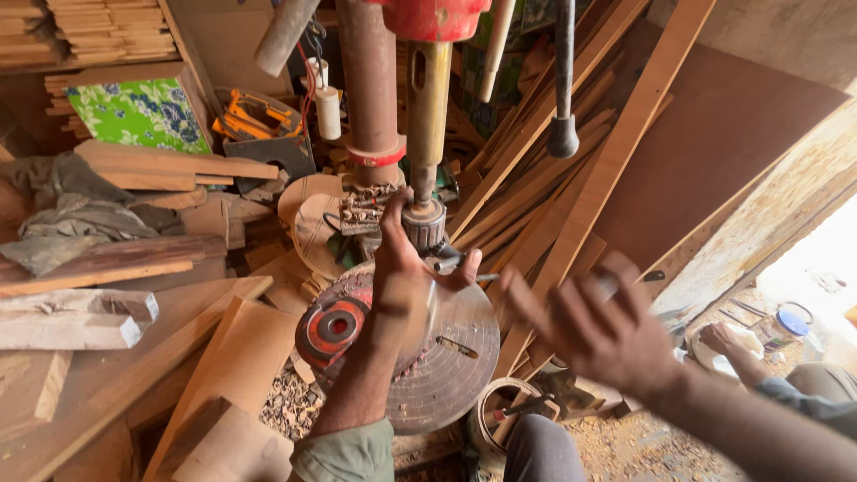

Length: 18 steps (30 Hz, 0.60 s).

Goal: The person is working on a drill press in a cluttered workshop. They use a wrench to tighten the chuck of the drill press, then switch to a drill key to continue adjusting the chuck. The person repeatedly uses both tools to secure the chuck.

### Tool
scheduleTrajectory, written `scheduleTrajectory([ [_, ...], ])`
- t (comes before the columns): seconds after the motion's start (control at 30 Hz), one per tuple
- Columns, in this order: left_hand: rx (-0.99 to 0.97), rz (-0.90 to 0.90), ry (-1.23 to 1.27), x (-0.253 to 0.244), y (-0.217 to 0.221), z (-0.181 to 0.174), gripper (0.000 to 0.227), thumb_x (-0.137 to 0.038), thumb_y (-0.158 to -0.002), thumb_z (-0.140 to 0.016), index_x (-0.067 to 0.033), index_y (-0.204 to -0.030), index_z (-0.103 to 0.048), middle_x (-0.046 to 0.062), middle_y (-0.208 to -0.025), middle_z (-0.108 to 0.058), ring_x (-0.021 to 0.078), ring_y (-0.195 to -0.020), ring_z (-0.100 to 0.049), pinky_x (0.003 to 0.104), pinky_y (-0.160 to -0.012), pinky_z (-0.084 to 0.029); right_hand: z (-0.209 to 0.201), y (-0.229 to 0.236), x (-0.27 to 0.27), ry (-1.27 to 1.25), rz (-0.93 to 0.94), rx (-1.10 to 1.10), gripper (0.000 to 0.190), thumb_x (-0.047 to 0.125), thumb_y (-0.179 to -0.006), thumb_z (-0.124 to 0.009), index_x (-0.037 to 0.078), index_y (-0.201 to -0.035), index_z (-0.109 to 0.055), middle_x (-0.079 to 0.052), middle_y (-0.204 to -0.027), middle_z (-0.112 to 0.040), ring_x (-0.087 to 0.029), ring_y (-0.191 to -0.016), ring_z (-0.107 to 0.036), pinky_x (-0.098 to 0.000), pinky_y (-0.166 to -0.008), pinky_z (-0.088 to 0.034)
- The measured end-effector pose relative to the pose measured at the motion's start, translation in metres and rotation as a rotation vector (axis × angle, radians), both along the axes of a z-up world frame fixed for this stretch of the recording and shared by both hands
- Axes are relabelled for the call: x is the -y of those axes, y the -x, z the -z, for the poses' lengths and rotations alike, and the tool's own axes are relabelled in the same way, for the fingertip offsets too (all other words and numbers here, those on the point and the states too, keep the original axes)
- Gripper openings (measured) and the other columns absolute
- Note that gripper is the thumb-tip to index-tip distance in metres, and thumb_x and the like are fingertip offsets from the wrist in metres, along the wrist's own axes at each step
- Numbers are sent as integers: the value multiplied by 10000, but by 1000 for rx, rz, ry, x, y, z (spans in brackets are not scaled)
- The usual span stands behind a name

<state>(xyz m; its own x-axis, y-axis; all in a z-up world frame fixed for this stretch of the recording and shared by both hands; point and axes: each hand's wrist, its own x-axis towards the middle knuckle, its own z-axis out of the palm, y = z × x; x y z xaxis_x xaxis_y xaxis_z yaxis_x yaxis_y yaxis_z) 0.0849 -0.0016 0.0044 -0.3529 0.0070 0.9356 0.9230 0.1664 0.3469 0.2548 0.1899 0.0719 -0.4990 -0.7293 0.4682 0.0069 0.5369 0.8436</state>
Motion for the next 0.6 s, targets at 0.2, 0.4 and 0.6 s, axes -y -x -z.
scheduleTrajectory([
  [0.2,-42,63,0,4,8,-6,1000,-409,-844,-843,23,-1511,-236,250,-1285,-553,307,-1145,-650,426,-1003,-585,13,10,-15,-664,306,-708,622,257,-973,-695,124,-1506,-404,105,-1094,-616,-137,-711,-582,-371,-697,-527],
  [0.4,58,161,-25,4,5,-4,998,-377,-814,-853,27,-1502,-252,205,-1214,-576,275,-1077,-655,400,-957,-597,-7,7,20,61,-354,73,536,420,-1108,-636,90,-1509,-503,-34,-715,-534,-145,-669,-530,-437,-833,-573],
  [0.6,23,122,-20,2,10,1,996,-389,-818,-865,25,-1493,-261,211,-1240,-561,281,-1098,-657,401,-974,-604,-26,5,-7,43,42,-53,531,400,-1037,-608,109,-1480,-565,-1,-684,-586,-153,-681,-576,-412,-827,-505],
])
